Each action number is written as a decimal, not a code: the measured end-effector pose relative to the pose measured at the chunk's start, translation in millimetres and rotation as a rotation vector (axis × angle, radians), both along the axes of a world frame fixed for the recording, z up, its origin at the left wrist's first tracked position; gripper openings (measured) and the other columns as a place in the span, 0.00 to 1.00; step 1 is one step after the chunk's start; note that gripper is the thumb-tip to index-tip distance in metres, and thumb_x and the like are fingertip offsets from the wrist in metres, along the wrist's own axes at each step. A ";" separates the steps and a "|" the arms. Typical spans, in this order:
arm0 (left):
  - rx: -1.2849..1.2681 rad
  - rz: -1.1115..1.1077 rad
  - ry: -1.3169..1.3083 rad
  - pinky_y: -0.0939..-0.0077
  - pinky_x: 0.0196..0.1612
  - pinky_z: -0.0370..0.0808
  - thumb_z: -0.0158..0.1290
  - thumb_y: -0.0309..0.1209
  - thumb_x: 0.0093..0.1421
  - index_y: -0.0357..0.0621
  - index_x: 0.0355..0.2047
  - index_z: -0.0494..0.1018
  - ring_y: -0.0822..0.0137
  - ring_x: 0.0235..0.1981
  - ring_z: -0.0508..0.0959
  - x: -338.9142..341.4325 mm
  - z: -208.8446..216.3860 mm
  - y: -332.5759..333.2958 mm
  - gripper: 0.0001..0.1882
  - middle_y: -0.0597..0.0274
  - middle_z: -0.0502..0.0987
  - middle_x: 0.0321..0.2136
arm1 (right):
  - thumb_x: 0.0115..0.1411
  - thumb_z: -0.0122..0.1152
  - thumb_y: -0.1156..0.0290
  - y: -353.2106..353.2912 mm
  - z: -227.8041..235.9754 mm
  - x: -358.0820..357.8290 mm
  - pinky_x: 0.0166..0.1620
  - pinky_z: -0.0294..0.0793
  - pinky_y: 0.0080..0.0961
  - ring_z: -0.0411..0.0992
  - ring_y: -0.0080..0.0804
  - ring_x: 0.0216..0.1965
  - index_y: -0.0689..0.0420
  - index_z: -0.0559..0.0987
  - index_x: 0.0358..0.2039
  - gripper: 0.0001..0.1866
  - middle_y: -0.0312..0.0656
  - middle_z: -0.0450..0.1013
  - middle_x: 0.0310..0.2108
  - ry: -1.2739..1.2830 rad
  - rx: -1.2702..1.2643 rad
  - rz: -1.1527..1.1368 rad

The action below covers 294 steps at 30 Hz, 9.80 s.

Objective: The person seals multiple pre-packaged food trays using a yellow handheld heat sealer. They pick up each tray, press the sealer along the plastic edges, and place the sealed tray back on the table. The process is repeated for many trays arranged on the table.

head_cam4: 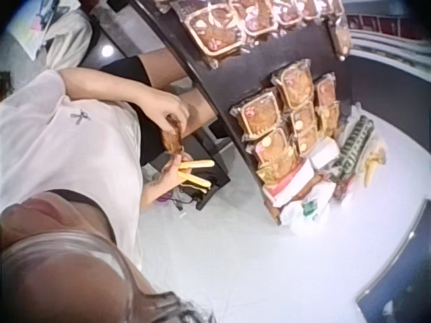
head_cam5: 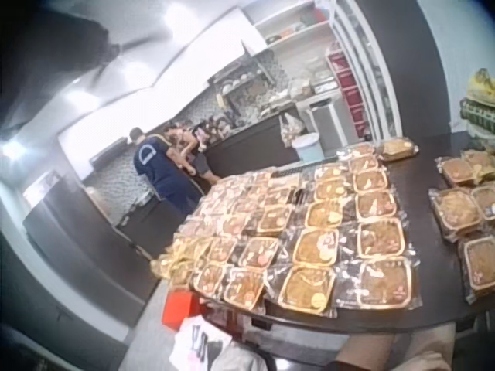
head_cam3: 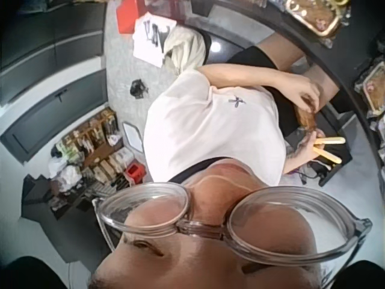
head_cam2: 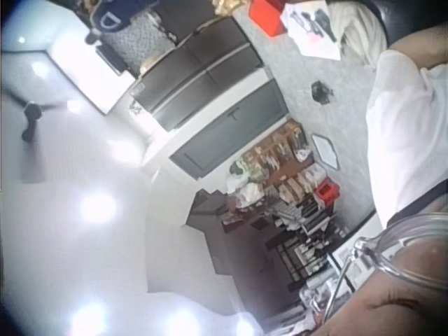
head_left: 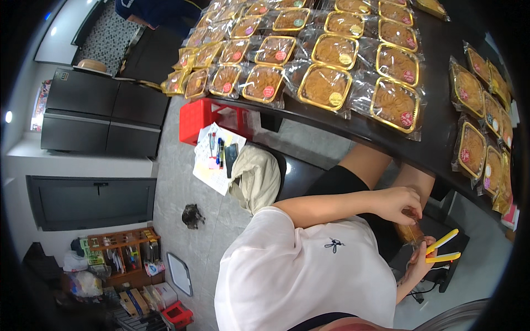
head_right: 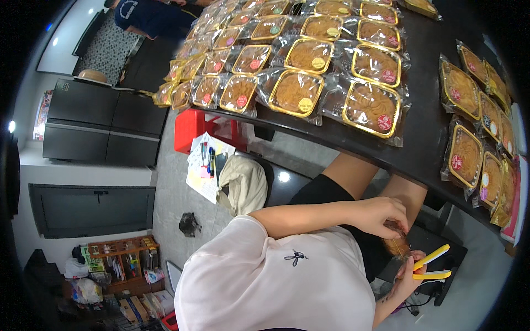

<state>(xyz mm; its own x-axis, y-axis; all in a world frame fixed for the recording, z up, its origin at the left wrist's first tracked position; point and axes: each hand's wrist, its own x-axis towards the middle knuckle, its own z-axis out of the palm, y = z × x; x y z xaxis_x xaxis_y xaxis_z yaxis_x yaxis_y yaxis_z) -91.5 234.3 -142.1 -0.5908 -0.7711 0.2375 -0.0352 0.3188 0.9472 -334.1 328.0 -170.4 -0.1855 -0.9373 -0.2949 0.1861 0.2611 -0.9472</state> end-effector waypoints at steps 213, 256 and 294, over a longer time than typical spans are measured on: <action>0.742 0.235 -0.017 0.88 0.15 0.65 0.50 0.30 0.62 0.35 0.30 0.71 0.81 0.13 0.69 -52.1 5.6 10.5 0.09 0.67 0.72 0.20 | 0.61 0.54 0.55 6.7 50.2 -37.0 0.25 0.62 0.15 0.62 0.16 0.21 0.58 0.76 0.34 0.17 0.30 0.64 0.21 0.348 0.292 0.255; 0.566 0.117 -0.027 0.89 0.20 0.58 0.55 0.32 0.59 0.39 0.29 0.76 0.85 0.18 0.63 -56.9 -5.1 -8.5 0.08 0.75 0.72 0.18 | 0.52 0.62 0.58 -23.2 61.0 -21.8 0.21 0.62 0.11 0.63 0.13 0.20 0.61 0.74 0.42 0.23 0.37 0.72 0.32 0.320 0.166 0.175; 0.474 0.070 0.010 0.78 0.45 0.73 0.53 0.18 0.57 0.33 0.33 0.72 0.70 0.41 0.76 -28.6 -14.5 10.3 0.03 0.52 0.77 0.41 | 0.44 0.68 0.77 -13.8 31.5 -2.6 0.51 0.66 0.25 0.69 0.31 0.48 0.64 0.74 0.44 0.24 0.45 0.70 0.47 0.237 -0.172 0.132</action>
